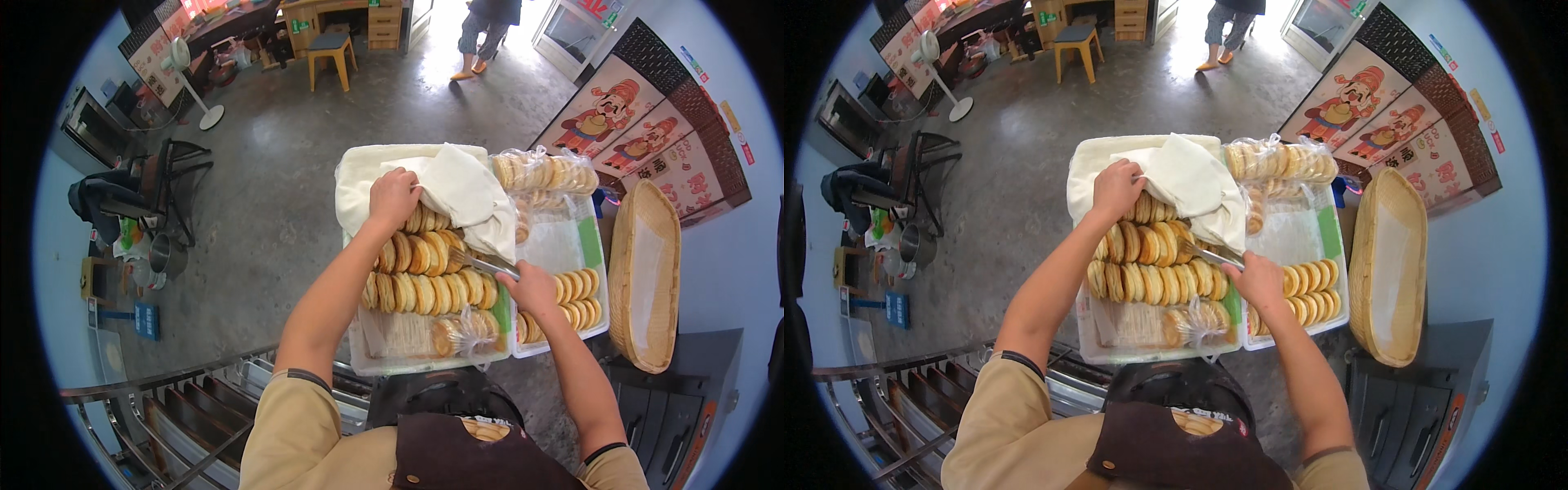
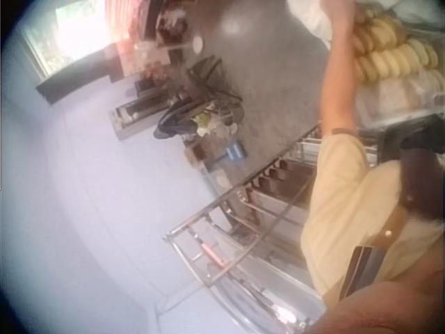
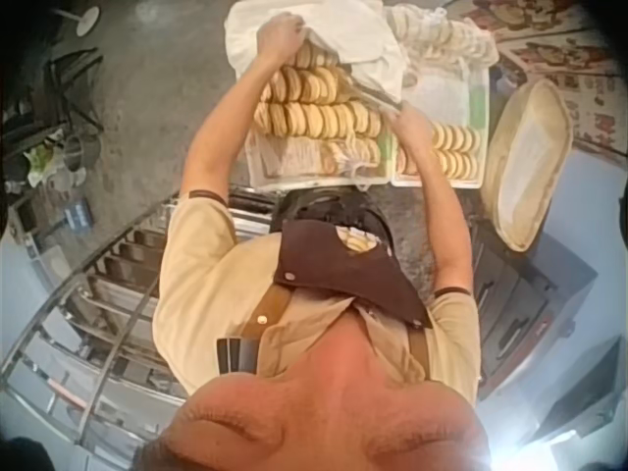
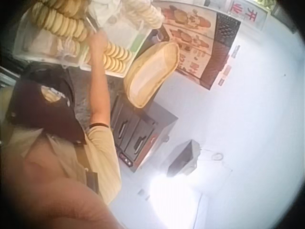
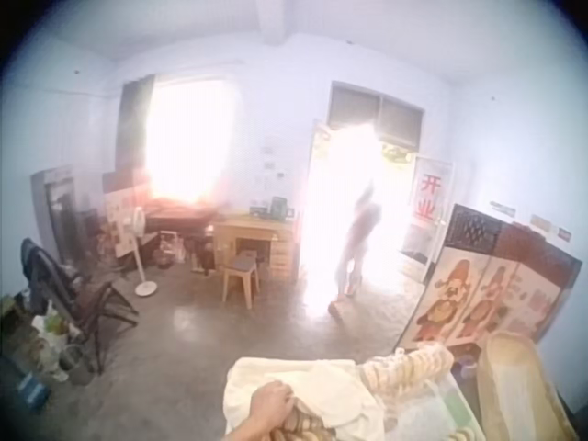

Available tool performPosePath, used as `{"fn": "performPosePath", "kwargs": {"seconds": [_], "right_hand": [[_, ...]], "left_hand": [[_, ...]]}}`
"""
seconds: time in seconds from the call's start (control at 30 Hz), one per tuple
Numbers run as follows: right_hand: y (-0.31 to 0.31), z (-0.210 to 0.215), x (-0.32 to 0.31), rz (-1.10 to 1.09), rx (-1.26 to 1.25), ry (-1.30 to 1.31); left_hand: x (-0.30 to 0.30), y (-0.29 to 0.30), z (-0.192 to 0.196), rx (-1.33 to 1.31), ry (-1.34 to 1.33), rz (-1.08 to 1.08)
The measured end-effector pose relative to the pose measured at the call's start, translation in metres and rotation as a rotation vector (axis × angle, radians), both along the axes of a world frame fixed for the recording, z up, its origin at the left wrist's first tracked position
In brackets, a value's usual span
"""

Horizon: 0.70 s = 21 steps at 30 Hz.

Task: The person arranges round buns in a white tray using tongs, then covers the tray with a white cloth. The person also handles plastic-wrapped buns and places them in the tray. The task occurs in a small shop with a staircase and a desk visible in the background.

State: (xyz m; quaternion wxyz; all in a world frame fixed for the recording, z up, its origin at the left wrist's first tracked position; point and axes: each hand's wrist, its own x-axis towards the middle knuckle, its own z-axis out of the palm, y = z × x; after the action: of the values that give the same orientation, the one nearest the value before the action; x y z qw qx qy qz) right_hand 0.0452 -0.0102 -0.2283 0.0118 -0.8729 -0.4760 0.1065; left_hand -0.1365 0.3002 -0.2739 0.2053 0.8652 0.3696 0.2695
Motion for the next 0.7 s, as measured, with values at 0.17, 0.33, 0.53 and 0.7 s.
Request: {"fn": "performPosePath", "kwargs": {"seconds": [0.17,0.33,0.53,0.7], "right_hand": [[0.009,0.023,0.004,-0.089,-0.013,-0.006],[0.027,0.046,0.039,-0.103,-0.049,0.065],[0.060,0.072,0.096,-0.076,-0.144,0.185],[0.066,0.072,0.112,-0.070,-0.121,0.231]], "left_hand": [[0.004,0.000,0.003,-0.043,0.008,0.022],[0.015,0.011,0.001,-0.107,0.011,0.030],[0.040,0.037,-0.020,-0.180,0.183,0.045],[0.044,0.053,-0.043,-0.559,0.251,0.117]]}}
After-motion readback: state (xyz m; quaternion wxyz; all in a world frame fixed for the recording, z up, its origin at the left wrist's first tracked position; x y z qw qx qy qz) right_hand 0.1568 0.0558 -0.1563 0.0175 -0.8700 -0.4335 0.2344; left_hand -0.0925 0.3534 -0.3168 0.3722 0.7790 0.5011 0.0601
